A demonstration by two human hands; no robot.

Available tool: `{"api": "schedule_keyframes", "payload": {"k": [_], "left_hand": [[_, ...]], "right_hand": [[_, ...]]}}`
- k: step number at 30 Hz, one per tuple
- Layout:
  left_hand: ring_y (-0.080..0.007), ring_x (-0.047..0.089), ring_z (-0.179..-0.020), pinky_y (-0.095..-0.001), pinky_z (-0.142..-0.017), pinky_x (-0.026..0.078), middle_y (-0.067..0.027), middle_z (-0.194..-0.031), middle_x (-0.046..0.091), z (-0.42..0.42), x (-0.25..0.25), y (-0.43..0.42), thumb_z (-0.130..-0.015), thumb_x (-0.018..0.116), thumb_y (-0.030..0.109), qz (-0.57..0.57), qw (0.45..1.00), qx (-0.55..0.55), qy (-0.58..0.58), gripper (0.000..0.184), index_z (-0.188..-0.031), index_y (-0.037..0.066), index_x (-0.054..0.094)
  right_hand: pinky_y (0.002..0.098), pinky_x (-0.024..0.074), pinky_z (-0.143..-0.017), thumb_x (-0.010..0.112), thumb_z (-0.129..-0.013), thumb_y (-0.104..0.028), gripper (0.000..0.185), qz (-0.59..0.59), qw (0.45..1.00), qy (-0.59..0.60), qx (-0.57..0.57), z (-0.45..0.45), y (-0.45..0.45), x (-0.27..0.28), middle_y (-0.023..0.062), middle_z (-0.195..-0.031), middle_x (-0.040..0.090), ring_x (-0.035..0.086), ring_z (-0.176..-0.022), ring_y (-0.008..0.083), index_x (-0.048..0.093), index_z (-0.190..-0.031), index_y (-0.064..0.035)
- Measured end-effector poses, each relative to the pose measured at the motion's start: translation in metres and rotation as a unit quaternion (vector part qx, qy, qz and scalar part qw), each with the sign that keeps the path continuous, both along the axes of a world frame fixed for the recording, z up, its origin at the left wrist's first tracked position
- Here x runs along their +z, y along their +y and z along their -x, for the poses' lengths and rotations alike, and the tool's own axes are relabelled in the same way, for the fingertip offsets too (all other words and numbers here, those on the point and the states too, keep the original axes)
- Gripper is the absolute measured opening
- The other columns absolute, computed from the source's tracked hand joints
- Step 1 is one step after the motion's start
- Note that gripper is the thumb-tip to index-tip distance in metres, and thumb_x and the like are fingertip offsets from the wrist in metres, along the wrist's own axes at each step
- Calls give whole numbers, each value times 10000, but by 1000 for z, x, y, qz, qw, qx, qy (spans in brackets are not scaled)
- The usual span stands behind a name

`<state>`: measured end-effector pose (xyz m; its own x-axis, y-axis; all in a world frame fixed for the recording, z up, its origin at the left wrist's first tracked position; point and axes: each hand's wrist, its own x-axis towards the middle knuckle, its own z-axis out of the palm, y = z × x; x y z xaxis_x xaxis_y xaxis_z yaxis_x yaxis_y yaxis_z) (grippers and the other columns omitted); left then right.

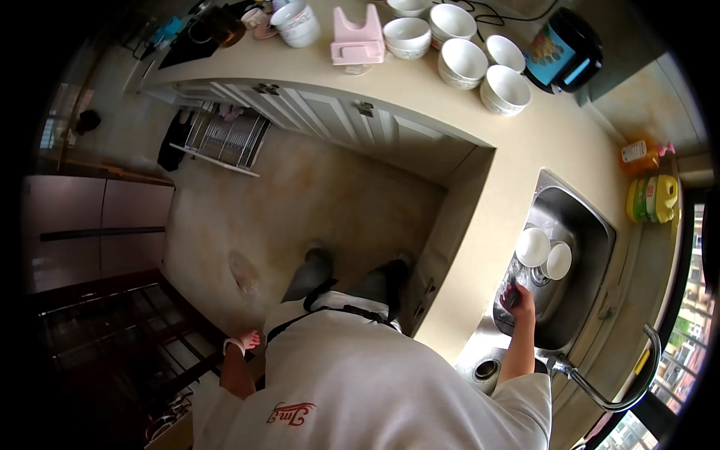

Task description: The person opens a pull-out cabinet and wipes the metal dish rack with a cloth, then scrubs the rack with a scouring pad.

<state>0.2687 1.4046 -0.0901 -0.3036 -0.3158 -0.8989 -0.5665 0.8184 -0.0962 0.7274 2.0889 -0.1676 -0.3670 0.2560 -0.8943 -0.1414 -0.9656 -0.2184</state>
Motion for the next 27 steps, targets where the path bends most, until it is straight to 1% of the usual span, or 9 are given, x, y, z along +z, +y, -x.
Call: {"api": "schedule_keyframes", "payload": {"k": [4, 6, 8, 10, 14, 16, 20, 22, 27], "left_hand": [[-244, 606, -763, -366, -693, 475, -116, -807, 603, 23, -11, 16, -864, 482, 292, -52, 997, 12, 62, 301, -817, 3, 550], [-243, 605, -722, -367, -663, 477, -116, -770, 599, 32, -13, 11, -846, 502, 283, -85, 993, 34, 73, 289, -795, 3, 551], [-240, 603, -671, -362, -626, 479, -114, -722, 593, 44, -60, -34, -818, 528, 270, -174, 979, 99, 31, 271, -768, 5, 553], [-236, 603, -652, -354, -611, 480, -109, -701, 590, 59, -138, -114, -799, 540, 260, -269, 937, 205, -87, 256, -757, 8, 556], [-194, 585, -593, -331, -559, 461, -77, -705, 600, 71, -73, -93, -798, 529, 222, -129, 987, 92, 36, 195, -756, 39, 579], [-183, 582, -588, -318, -550, 453, -65, -690, 594, 87, -91, -127, -794, 536, 217, -105, 987, 120, 34, 183, -738, 45, 567], [-174, 578, -579, -276, -494, 424, -74, -657, 584, 106, -87, -182, -767, 539, 214, -185, 933, 247, 185, 201, -710, 21, 546], [-169, 577, -581, -263, -484, 416, -71, -651, 578, 96, -139, -240, -769, 543, 189, -289, 880, 323, 193, 180, -709, 19, 543], [-164, 577, -571, -274, -496, 452, -79, -661, 587, 82, -114, -245, -787, 546, 161, -187, 921, 298, 167, 158, -743, 9, 547]], "right_hand": [[318, 505, -595, 554, -825, -168, 151, 23, 965, 87, -245, -58, -8, -32, 67, -704, 577, 564, -612, 168, 549, -807, -18], [290, 477, -473, 526, -832, -154, 134, 5, 965, -251, 71, -68, -13, -28, 67, -679, 564, 558, -598, 171, 547, -803, -25], [293, 450, -426, 509, -825, -154, 130, 2, 960, -244, -137, -84, -6, -11, 76, -615, 530, 531, -525, 188, 525, -751, -49], [289, 448, -428, 507, -811, -151, 136, -45, 951, -292, -96, -81, 1, 11, 66, -603, 528, 518, -492, 190, 509, -701, -71], [295, 452, -440, 505, -768, -192, 250, -106, 840, -508, -161, -24, 8, 48, 30, -572, 528, 479, -394, 191, 417, -537, -157], [323, 483, -471, 499, -766, -230, 204, -151, 904, -364, -163, 3, 3, 78, 44, -586, 545, 516, -436, 199, 467, -594, -126], [394, 510, -602, 478, -780, -276, 270, -188, 862, -183, -434, 132, -7, 108, 104, -759, 608, 594, -645, 234, 581, -875, -45], [412, 495, -674, 446, -800, -275, 313, -300, 885, 72, -349, 177, -13, 92, 141, -858, 606, 591, -737, 266, 579, -945, -32], [432, 464, -713, 350, -829, -290, 384, -223, 902, 104, -354, 342, -27, 88, 192, -889, 575, 557, -798, 321, 545, -971, 9]]}}
